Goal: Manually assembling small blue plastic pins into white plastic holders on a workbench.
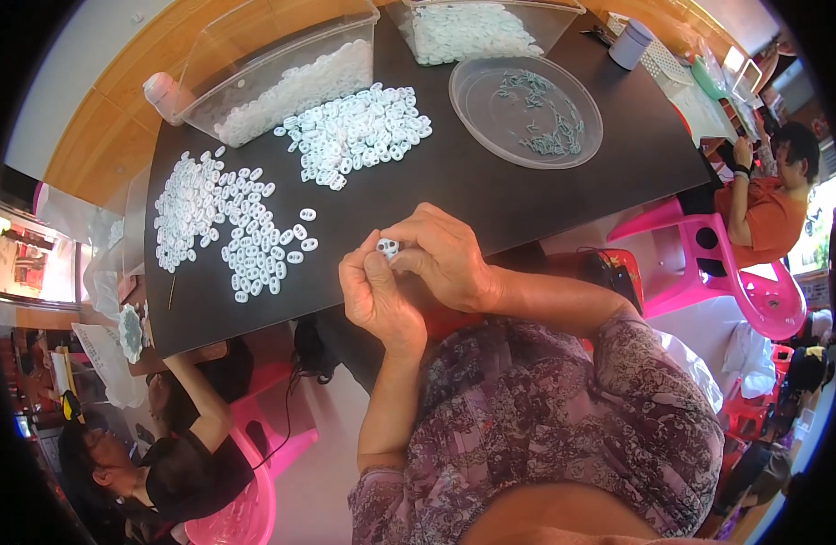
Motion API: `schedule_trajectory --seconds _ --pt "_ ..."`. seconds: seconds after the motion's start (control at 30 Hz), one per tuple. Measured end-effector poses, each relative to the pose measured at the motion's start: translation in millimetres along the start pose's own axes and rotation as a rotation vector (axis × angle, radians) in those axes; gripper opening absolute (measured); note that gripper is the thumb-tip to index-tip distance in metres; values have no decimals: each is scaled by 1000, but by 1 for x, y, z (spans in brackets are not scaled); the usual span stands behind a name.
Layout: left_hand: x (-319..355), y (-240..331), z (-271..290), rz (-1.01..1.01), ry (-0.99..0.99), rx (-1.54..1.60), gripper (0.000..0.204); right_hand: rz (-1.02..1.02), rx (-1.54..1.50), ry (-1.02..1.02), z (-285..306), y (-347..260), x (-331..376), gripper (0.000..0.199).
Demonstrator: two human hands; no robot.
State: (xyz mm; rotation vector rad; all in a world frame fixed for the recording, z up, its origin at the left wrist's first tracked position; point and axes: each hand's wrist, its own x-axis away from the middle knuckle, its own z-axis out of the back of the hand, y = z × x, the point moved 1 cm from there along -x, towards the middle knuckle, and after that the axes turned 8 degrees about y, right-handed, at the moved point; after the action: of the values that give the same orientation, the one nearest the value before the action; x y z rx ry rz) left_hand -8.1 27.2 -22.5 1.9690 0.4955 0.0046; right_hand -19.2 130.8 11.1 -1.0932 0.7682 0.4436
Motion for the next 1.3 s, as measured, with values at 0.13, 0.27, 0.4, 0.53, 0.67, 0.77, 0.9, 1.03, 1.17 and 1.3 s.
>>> schedule_trajectory --seconds 0.13,0.27,0.4,0.53,0.67,0.77,0.9,1.03,1.17,1.3 --pt "3 0 -1 14 -2 2 20 29 1 18 1 3 4 23" --pt "3 -1 3 12 -17 -13 21 50 11 6 0 3 5 24" --pt "2 -1 4 -6 -3 -43 21 25 -12 6 -2 2 6 25" --pt "3 0 4 -33 21 -110 21 40 -23 2 -3 2 5 26" --pt "5 3 3 -50 25 -111 22 90 -21 25 -4 3 4 26" --pt "5 0 3 -108 36 -155 23 147 -30 53 -4 3 5 27" --pt "4 2 1 -170 42 -211 22 197 -16 82 -6 6 6 23" --pt "1 0 2 -179 43 -251 21 262 2 38 -4 9 7 21" --pt "0 -3 1 -160 47 -229 19 254 -1 56 -5 12 8 21" --pt "-4 4 -4 -168 8 -346 18 128 -6 17 -1 15 0 22"
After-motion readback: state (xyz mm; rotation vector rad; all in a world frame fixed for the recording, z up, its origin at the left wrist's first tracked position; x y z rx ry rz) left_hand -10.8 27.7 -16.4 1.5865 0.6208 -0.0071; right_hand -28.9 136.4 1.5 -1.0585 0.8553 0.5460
